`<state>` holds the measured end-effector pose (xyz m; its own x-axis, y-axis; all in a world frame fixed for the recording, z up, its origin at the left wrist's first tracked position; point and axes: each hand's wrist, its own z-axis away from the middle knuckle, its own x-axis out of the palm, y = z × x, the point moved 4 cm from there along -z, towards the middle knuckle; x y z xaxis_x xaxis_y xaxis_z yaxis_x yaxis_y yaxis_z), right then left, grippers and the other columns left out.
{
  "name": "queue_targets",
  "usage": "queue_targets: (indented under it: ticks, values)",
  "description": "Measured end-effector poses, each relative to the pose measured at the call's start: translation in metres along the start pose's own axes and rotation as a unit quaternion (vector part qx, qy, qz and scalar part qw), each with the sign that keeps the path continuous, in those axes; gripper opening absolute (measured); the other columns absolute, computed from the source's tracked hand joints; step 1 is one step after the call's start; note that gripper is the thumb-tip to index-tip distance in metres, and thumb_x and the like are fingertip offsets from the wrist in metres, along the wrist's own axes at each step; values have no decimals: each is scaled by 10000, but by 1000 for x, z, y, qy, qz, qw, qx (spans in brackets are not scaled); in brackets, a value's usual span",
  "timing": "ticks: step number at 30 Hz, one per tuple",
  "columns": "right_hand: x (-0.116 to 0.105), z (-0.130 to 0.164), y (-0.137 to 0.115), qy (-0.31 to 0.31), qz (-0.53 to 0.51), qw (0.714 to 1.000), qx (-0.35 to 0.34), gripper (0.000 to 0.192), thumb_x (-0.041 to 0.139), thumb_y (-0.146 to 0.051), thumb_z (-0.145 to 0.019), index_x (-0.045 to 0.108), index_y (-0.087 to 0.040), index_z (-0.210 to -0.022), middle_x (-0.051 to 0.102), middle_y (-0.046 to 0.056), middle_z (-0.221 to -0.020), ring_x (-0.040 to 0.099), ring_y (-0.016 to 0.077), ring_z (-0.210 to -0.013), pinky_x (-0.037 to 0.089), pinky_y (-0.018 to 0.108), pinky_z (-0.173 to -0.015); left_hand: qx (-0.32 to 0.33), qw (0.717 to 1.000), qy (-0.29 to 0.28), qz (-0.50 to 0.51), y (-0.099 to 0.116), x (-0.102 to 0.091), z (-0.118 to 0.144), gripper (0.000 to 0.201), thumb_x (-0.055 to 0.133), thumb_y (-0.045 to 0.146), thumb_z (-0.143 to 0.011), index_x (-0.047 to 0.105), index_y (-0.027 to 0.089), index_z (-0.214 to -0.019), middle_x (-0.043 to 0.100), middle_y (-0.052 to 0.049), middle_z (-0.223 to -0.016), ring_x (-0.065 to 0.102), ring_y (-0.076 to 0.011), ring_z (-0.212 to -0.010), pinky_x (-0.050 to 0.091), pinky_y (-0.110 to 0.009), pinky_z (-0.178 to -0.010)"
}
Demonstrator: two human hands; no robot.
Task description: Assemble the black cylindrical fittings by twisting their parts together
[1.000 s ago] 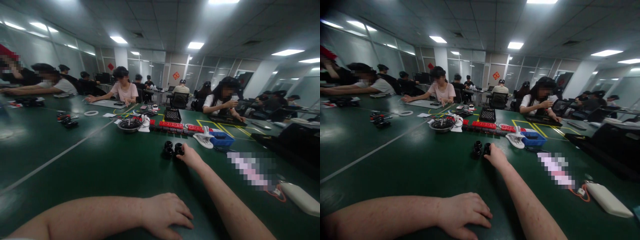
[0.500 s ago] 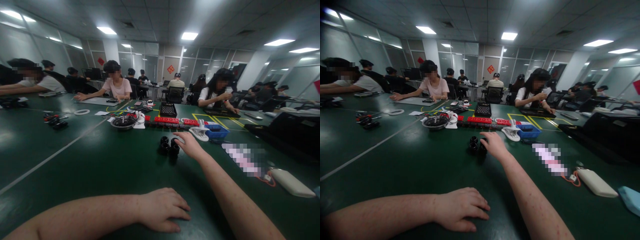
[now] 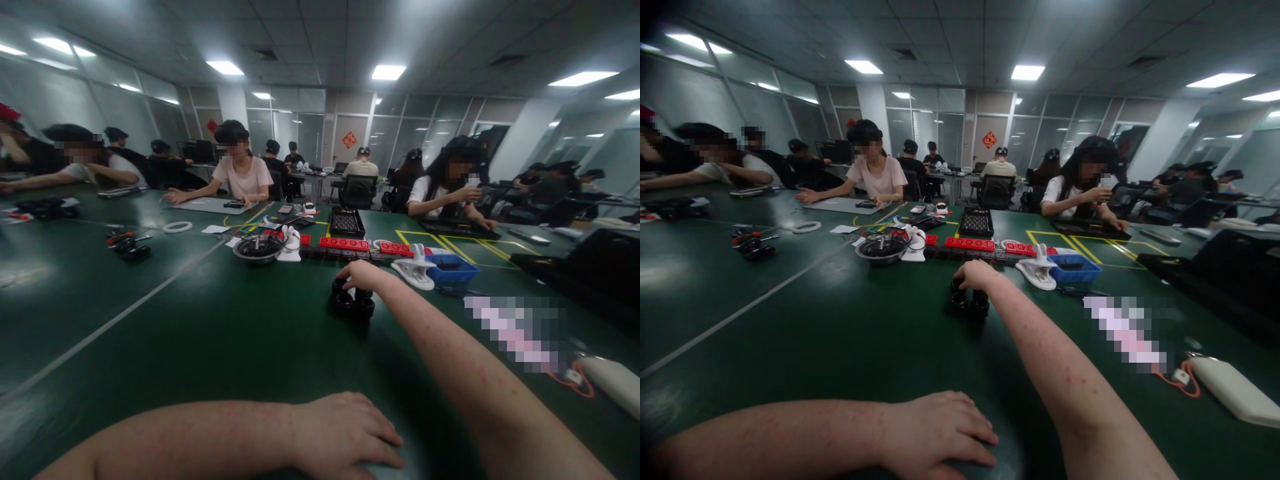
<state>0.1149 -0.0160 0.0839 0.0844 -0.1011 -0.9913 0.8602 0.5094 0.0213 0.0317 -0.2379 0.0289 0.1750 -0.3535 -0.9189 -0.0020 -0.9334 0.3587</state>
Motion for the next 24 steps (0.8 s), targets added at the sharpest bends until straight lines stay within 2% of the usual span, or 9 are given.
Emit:
queue_targets:
  ticks: [3, 6, 11, 13, 15, 17, 21, 24]
  values:
    - [0, -15, -4, -13, 27, 1000, 7, 240, 478, -288, -863, 522, -172, -1068, 542, 59, -1095, 557, 176, -920, 469, 367, -775, 4, 1000, -8, -4, -1, -1, 0, 352, 438, 308, -854, 480, 155, -1169, 502, -54, -1222, 449, -178, -1125, 308, -284, -959]
    - [-2, -31, -16, -8, 53, 998, 19, 247, 484, -278, -860, 511, -174, -1082, 533, 62, -1102, 555, 177, -921, 471, 367, -770, 1, 1000, -8, 2, -1, -3, 1, 330, 412, 300, -863, 488, 161, -1153, 511, -53, -1212, 448, -178, -1129, 315, -287, -959]
    - [-9, -49, -60, 12, 72, 997, -15, 255, 484, -283, -859, 508, -169, -1086, 531, 64, -1108, 551, 181, -934, 465, 377, -780, -1, 1000, 3, 14, -1, -4, 1, 313, 379, 276, -868, 499, 159, -1133, 526, -58, -1194, 453, -186, -1125, 312, -294, -964]
    - [-12, -49, -84, 22, 71, 996, -47, 287, 511, -326, -838, 530, -152, -1066, 556, 67, -1085, 545, 206, -965, 417, 441, -840, -4, 1000, 4, 12, -2, -4, 0, 306, 376, 280, -868, 502, 168, -1124, 526, -55, -1196, 454, -184, -1123, 310, -295, -967]
    - [-13, -43, -109, 37, 66, 994, -82, 322, 581, -398, -771, 594, -166, -994, 622, 70, -997, 555, 250, -967, 280, 541, -923, -1, 1000, 3, 10, -1, -4, -1, 300, 382, 285, -866, 500, 175, -1119, 528, -53, -1195, 454, -178, -1124, 310, -286, -970]
    - [-13, -32, -134, 53, 63, 989, -124, 338, 604, -431, -736, 623, -182, -964, 655, 76, -949, 563, 269, -960, 193, 568, -949, 3, 1000, 1, 1, 1, -4, -2, 300, 389, 280, -865, 491, 172, -1125, 528, -56, -1195, 446, -168, -1131, 300, -275, -981]
    - [-6, 2, -168, 67, 58, 976, -201, 339, 609, -444, -723, 626, -210, -967, 670, 59, -939, 556, 254, -972, 152, 543, -982, 1, 999, -7, -43, 10, -3, -1, 279, 414, 265, -863, 501, 169, -1110, 516, -54, -1208, 395, -180, -1174, 256, -306, -1016]
    - [-1, 35, -172, 74, 56, 968, -234, 331, 606, -436, -730, 627, -209, -970, 683, 54, -884, 566, 244, -938, 182, 542, -978, 12, 998, -12, -55, 19, -2, 2, 259, 387, 233, -871, 522, 151, -1076, 541, -62, -1175, 425, -194, -1149, 286, -326, -995]
